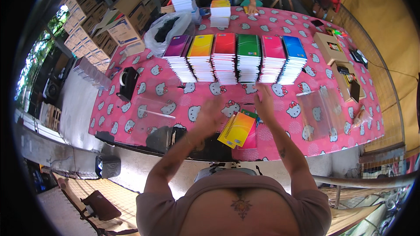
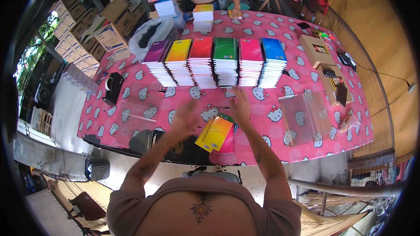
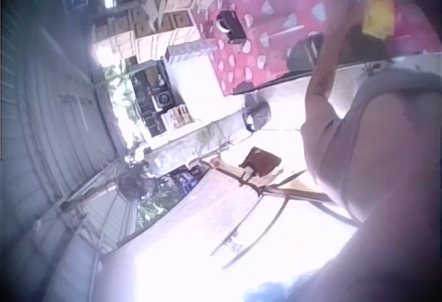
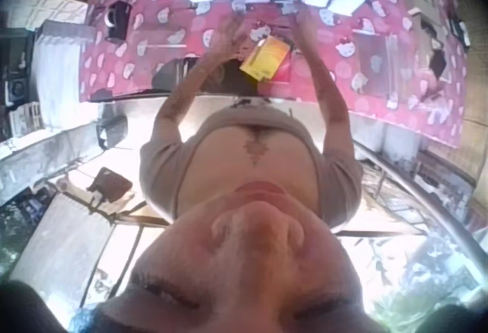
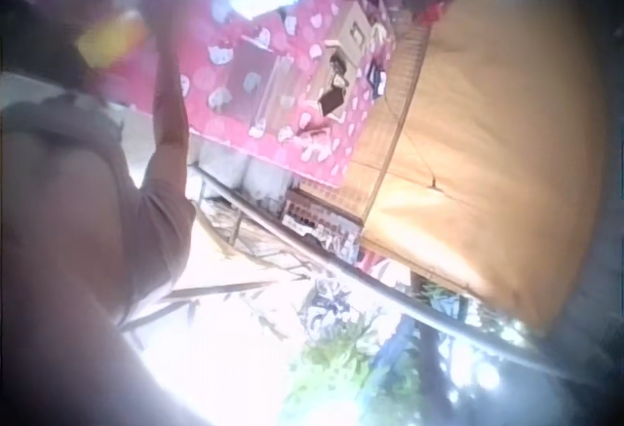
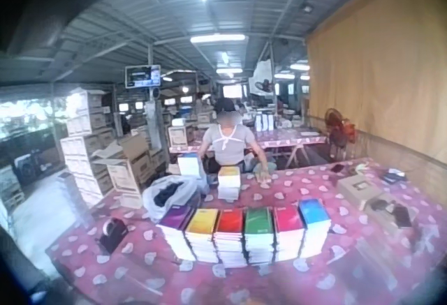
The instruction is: The person stacks multiple colorful notebooks and places them into clear plastic bags, sealing the bags with tape.
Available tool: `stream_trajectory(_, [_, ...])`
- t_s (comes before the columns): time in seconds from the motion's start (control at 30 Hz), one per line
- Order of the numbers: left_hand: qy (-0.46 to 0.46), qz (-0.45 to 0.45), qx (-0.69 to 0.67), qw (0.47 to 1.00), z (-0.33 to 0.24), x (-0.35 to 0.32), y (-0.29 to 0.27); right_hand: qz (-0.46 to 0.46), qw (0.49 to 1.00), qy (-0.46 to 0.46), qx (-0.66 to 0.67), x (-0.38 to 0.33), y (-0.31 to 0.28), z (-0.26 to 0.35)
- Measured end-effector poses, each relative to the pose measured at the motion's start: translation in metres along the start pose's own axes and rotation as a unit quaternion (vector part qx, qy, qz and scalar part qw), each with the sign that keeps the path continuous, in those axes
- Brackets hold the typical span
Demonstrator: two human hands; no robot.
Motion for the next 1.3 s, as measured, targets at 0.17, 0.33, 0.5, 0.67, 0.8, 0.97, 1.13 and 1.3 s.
stream_trajectory(0.17, [-0.227, -0.335, 0.129, 0.905, 0.15, 0.109, -0.124, 0.027, 0.994, -0.055, 0.092, 0.064, 0.034, 0.054])
stream_trajectory(0.33, [-0.401, -0.093, 0.113, 0.904, 0.255, 0.122, -0.174, 0.07, 0.989, -0.088, 0.093, 0.057, 0.072, 0.065])
stream_trajectory(0.5, [-0.388, -0.128, -0.28, 0.869, 0.233, 0.115, -0.182, -0.02, 0.994, 0.092, 0.054, -0.025, 0.03, 0.0])
stream_trajectory(0.67, [-0.105, 0.112, -0.351, 0.924, 0.056, 0.108, -0.14, -0.045, 0.76, 0.519, 0.389, -0.156, 0.001, -0.038])
stream_trajectory(0.8, [0.113, 0.404, 0.021, 0.908, -0.05, 0.111, -0.03, -0.015, 0.706, 0.496, 0.506, -0.161, 0.008, -0.029])
stream_trajectory(0.97, [0.233, 0.143, 0.129, 0.953, -0.051, 0.044, 0.073, 0.025, 0.694, 0.512, 0.506, -0.161, 0.003, -0.031])
stream_trajectory(1.13, [-0.251, 0.102, -0.142, 0.952, 0.026, -0.032, 0.104, 0.104, 0.737, 0.499, 0.444, -0.137, 0.024, -0.002])
stream_trajectory(1.3, [-0.314, 0.165, -0.551, 0.755, 0.03, -0.066, 0.066, 0.137, 0.781, 0.455, 0.404, -0.116, 0.079, 0.03])
Point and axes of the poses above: each hand's wrist, its own x-axis towards the middle knuckle, its own y-axis out of the palm, z = x × y, the point moved 3 cm from there along x, towards the middle knuckle, and after that the axes turned 6 degrees about z, right-handed, at the moved point
